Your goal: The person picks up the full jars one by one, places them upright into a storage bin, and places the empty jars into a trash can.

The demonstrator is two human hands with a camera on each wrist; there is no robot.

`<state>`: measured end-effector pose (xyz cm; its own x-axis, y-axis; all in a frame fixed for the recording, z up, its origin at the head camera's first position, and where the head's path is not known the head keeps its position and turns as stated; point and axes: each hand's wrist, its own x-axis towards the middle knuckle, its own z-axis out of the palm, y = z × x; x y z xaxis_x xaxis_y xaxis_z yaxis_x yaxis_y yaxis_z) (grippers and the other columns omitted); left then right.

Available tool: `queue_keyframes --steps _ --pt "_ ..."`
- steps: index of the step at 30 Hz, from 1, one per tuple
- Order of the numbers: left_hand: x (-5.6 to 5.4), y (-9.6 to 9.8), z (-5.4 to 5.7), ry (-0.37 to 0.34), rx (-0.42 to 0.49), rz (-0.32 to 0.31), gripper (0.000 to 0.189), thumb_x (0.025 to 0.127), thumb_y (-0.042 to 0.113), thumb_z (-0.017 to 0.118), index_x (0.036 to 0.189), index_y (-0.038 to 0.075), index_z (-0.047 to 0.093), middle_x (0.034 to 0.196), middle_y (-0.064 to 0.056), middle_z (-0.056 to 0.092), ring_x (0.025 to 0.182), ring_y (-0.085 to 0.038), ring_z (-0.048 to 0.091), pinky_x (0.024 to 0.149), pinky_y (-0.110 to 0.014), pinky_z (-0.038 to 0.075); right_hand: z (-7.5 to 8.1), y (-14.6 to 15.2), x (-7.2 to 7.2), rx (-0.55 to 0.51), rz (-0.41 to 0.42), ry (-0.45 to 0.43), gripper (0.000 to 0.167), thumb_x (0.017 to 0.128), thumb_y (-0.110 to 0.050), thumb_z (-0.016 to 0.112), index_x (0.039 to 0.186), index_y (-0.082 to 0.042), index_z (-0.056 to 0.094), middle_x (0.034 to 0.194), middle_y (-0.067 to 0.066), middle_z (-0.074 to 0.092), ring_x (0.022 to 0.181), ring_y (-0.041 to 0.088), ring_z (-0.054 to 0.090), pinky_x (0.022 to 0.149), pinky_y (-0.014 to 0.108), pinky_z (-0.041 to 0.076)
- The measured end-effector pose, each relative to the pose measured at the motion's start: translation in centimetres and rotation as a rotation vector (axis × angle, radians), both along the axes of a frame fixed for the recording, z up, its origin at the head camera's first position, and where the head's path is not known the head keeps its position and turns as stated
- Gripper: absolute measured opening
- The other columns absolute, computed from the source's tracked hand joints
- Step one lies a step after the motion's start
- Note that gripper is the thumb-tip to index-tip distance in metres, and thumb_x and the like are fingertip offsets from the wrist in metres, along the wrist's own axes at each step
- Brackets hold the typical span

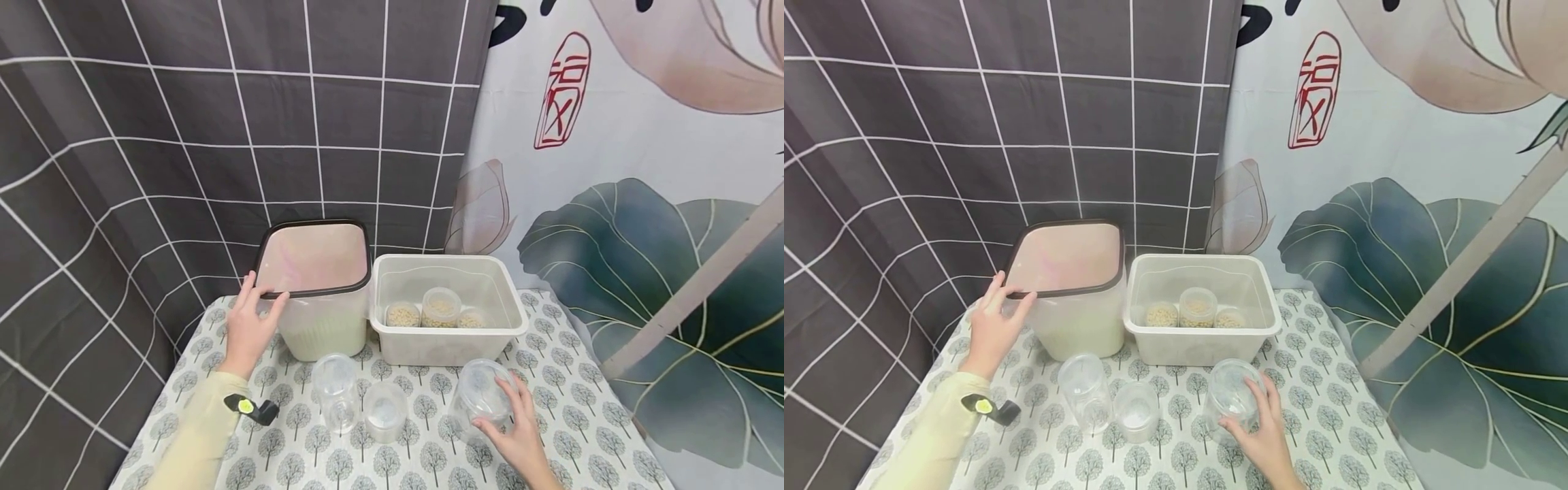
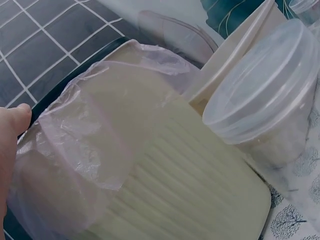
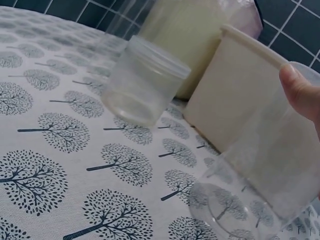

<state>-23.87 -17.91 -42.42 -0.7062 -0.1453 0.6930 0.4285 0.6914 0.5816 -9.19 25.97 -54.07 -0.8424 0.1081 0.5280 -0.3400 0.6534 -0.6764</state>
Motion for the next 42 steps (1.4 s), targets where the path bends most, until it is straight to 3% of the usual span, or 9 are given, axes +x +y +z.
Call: queue_keyframes --steps 9,18,26,28,31,33,35,38,42 --pt "-0.3 0.0 -0.4 0.081 -0.014 0.022 0.029 0.078 0.024 0.075 0.091 0.001 0.063 0.134 -0.024 0.046 0.128 -0.034 0.039 0.101 -0.049 0.034 0.3 -0.5 -0.1 -0.026 -0.041 -0.027 0.084 0.056 -0.012 0.088 0.131 -0.008 0.050 0.139 0.025 0.032 0.123 0.047 0.032 0.086 0.072 0.030" --pt "-0.4 0.1 -0.2 0.045 -0.028 0.025 0.031 0.080 0.026 0.073 0.092 -0.001 0.063 0.137 -0.021 0.043 0.130 -0.031 0.037 0.098 -0.052 0.036 0.5 -0.8 0.0 -0.022 -0.019 -0.011 0.083 0.057 -0.012 0.088 0.131 -0.008 0.051 0.141 0.020 0.033 0.125 0.040 0.033 0.085 0.071 0.032" --pt "-0.3 -0.4 -0.2 0.020 -0.019 0.008 0.031 0.079 0.023 0.074 0.093 -0.002 0.062 0.138 -0.021 0.042 0.128 -0.036 0.038 0.092 -0.054 0.040 0.6 -0.7 0.2 0.000 0.001 -0.007 0.082 0.058 -0.011 0.088 0.131 -0.006 0.051 0.140 0.020 0.035 0.127 0.027 0.033 0.090 0.065 0.034" --pt "-0.4 -0.5 -0.2 0.016 -0.021 0.004 0.030 0.079 0.023 0.074 0.092 -0.001 0.062 0.138 -0.021 0.042 0.127 -0.038 0.038 0.090 -0.055 0.041 0.7 -0.7 0.3 0.008 0.001 -0.006 0.082 0.058 -0.011 0.088 0.131 -0.005 0.051 0.140 0.020 0.035 0.129 0.025 0.031 0.095 0.059 0.033" --pt "-0.5 -0.7 -0.2 0.008 -0.023 0.000 0.028 0.080 0.023 0.074 0.091 0.000 0.062 0.137 -0.022 0.042 0.126 -0.038 0.039 0.085 -0.057 0.044 1.0 -0.7 0.4 0.008 -0.004 0.019 0.083 0.056 -0.011 0.088 0.131 -0.005 0.052 0.140 0.019 0.036 0.129 0.020 0.032 0.102 0.038 0.034" --pt "-0.5 -0.8 -0.1 0.000 -0.022 -0.003 0.028 0.080 0.024 0.073 0.091 0.001 0.062 0.137 -0.023 0.042 0.126 -0.038 0.039 0.084 -0.057 0.044 1.2 -0.8 0.4 0.002 -0.001 0.052 0.084 0.055 -0.009 0.088 0.130 -0.005 0.052 0.140 0.020 0.037 0.128 0.015 0.033 0.101 0.022 0.030" --pt "-0.4 -0.9 -0.1 -0.007 -0.020 -0.009 0.028 0.080 0.024 0.073 0.091 0.001 0.062 0.137 -0.024 0.042 0.125 -0.038 0.040 0.083 -0.056 0.045 1.5 -0.9 0.3 -0.013 0.013 0.112 0.085 0.052 -0.004 0.088 0.129 -0.002 0.052 0.138 0.022 0.038 0.127 0.013 0.035 0.099 0.015 0.029" --pt "-0.4 -0.9 0.0 -0.020 -0.020 -0.018 0.028 0.081 0.024 0.073 0.091 0.001 0.062 0.138 -0.023 0.042 0.124 -0.039 0.041 0.083 -0.056 0.045 2.5 -1.2 0.3 -0.036 0.021 0.175 0.085 0.049 0.002 0.087 0.126 0.003 0.053 0.136 0.026 0.039 0.127 0.011 0.037 0.098 0.012 0.029" --pt "-0.4 -1.0 -0.1 -0.034 -0.020 -0.021 0.027 0.081 0.025 0.072 0.091 0.002 0.062 0.139 -0.020 0.041 0.119 -0.043 0.045 0.081 -0.056 0.046 5.2 -2.1 0.7 -0.053 0.026 0.250 0.081 0.046 0.006 0.084 0.121 0.009 0.054 0.129 0.034 0.040 0.125 0.014 0.039 0.096 0.013 0.032"
